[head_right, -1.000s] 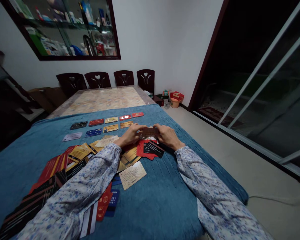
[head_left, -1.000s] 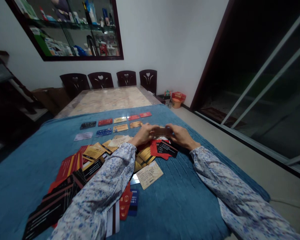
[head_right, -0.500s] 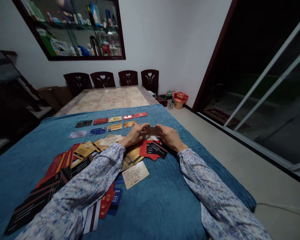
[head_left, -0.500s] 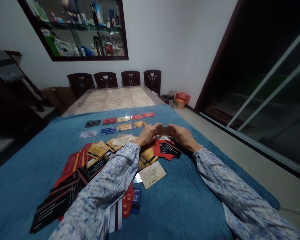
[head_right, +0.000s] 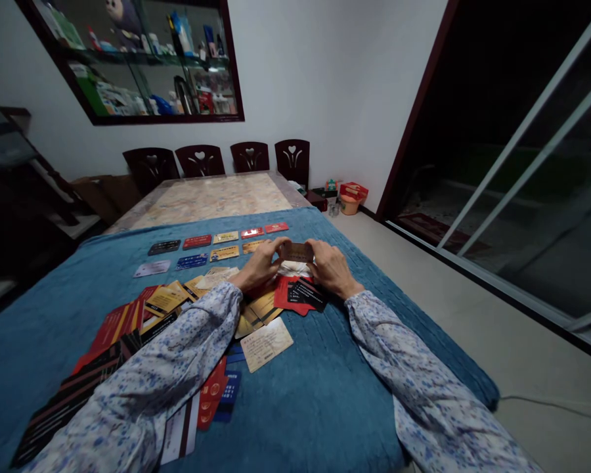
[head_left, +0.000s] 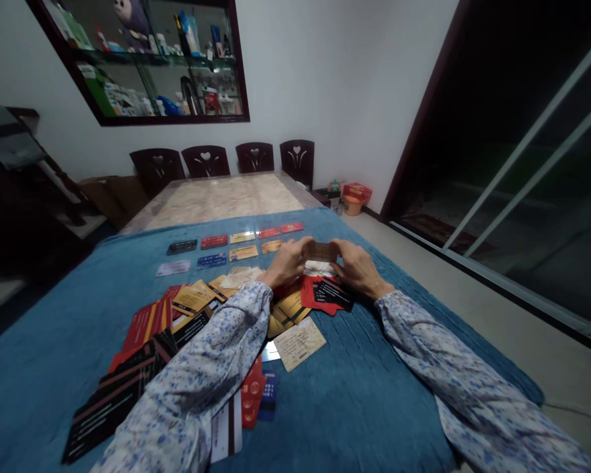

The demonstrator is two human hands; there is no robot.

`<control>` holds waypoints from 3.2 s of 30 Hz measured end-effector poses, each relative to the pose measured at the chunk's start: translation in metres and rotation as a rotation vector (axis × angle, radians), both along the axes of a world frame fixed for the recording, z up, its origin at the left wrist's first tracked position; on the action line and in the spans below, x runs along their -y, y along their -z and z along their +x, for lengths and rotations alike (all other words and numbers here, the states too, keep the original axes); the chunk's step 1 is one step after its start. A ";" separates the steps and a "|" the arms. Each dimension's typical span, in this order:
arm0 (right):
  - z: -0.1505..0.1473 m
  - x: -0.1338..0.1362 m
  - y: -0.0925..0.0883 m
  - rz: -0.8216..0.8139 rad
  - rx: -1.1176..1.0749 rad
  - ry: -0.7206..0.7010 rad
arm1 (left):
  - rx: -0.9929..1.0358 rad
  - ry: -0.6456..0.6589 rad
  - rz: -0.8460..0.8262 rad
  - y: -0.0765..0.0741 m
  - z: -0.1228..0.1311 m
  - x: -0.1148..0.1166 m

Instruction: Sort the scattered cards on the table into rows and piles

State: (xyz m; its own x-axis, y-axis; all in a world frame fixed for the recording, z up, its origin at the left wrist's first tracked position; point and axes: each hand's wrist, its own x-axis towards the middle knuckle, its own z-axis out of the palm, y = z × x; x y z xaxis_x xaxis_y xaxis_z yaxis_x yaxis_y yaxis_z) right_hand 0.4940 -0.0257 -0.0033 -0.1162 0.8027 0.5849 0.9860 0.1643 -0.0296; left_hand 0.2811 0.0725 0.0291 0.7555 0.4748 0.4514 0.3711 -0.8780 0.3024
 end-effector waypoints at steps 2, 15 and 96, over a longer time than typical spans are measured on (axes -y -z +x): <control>-0.003 0.001 -0.004 0.013 -0.002 -0.006 | -0.037 -0.009 0.035 -0.003 -0.002 0.002; -0.020 -0.010 -0.026 0.040 -0.009 -0.102 | -0.192 -0.177 0.324 -0.016 -0.022 0.000; -0.142 -0.246 -0.046 -0.605 0.239 -0.217 | -0.648 -0.463 -0.074 -0.012 -0.132 -0.183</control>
